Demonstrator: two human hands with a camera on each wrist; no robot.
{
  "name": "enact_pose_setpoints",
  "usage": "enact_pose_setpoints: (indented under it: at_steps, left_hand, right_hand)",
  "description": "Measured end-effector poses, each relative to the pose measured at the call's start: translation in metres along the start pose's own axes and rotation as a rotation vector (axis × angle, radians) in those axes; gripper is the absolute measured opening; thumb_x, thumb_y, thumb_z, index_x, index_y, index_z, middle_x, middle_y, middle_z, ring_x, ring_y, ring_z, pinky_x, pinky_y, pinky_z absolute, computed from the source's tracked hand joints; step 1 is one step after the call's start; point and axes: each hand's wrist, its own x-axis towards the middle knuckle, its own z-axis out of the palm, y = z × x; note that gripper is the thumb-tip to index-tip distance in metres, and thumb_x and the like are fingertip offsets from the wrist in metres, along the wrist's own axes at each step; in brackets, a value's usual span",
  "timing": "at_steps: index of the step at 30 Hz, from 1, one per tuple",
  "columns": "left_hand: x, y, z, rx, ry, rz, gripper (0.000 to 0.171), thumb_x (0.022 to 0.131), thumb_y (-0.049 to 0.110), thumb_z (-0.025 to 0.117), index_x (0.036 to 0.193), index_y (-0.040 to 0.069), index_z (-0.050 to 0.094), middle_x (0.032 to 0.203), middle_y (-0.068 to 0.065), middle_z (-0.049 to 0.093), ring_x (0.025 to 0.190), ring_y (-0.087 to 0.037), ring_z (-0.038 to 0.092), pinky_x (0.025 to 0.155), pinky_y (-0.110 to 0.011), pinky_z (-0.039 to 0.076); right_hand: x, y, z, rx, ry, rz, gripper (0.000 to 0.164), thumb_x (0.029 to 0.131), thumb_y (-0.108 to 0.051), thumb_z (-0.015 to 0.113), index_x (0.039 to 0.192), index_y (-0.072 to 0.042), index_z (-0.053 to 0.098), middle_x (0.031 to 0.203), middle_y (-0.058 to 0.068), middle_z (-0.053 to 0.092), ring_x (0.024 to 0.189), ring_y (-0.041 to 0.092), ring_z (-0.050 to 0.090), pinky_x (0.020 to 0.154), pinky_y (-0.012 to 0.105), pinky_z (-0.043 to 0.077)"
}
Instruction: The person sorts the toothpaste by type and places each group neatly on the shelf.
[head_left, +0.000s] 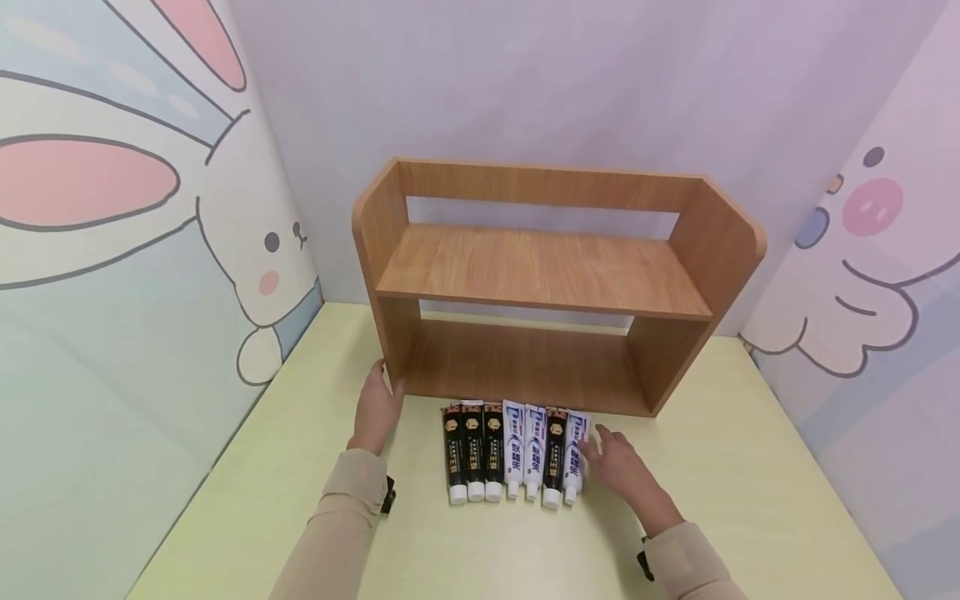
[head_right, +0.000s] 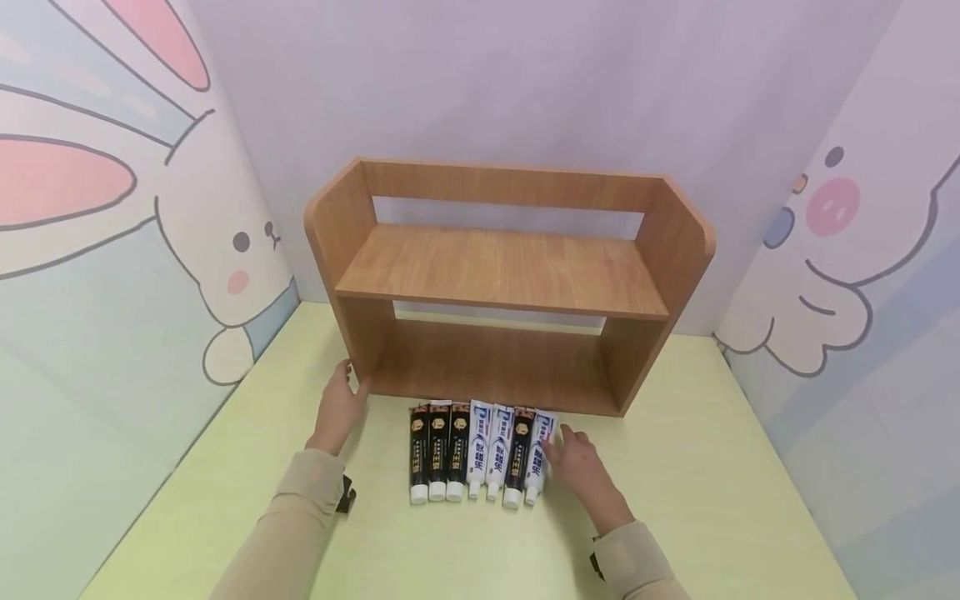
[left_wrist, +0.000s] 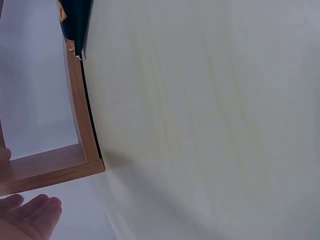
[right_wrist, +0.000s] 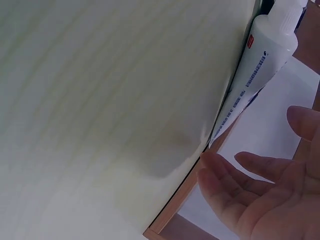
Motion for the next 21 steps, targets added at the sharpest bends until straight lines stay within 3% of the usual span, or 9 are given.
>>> enact_pose_setpoints:
  at_steps: [14, 21]
  left_hand:
    - [0.014, 0.002, 0.004, -0.141, 0.062, 0.039, 0.050, 0.100, 0.013, 0.052, 0.141, -0.009, 0.031, 0.135, -0.031, 0.045, 0.123, -0.043, 0.048, 0.097, -0.053, 0.044]
    - [0.020, 0.000, 0.008, -0.178, 0.076, 0.019, 0.046, 0.101, 0.011, 0.051, 0.139, -0.008, 0.034, 0.134, -0.029, 0.045, 0.121, -0.042, 0.048, 0.097, -0.054, 0.044]
  right_hand:
    - [-0.006, -0.010, 0.008, 0.034, -0.013, 0.035, 0.065, 0.102, -0.033, 0.049, 0.137, 0.019, 0.035, 0.130, 0.041, 0.042, 0.121, 0.052, 0.042, 0.100, 0.060, 0.037]
    - [-0.007, -0.008, 0.015, 0.070, 0.014, 0.018, 0.063, 0.100, -0.030, 0.051, 0.133, 0.022, 0.037, 0.125, 0.043, 0.044, 0.119, 0.055, 0.043, 0.099, 0.059, 0.038]
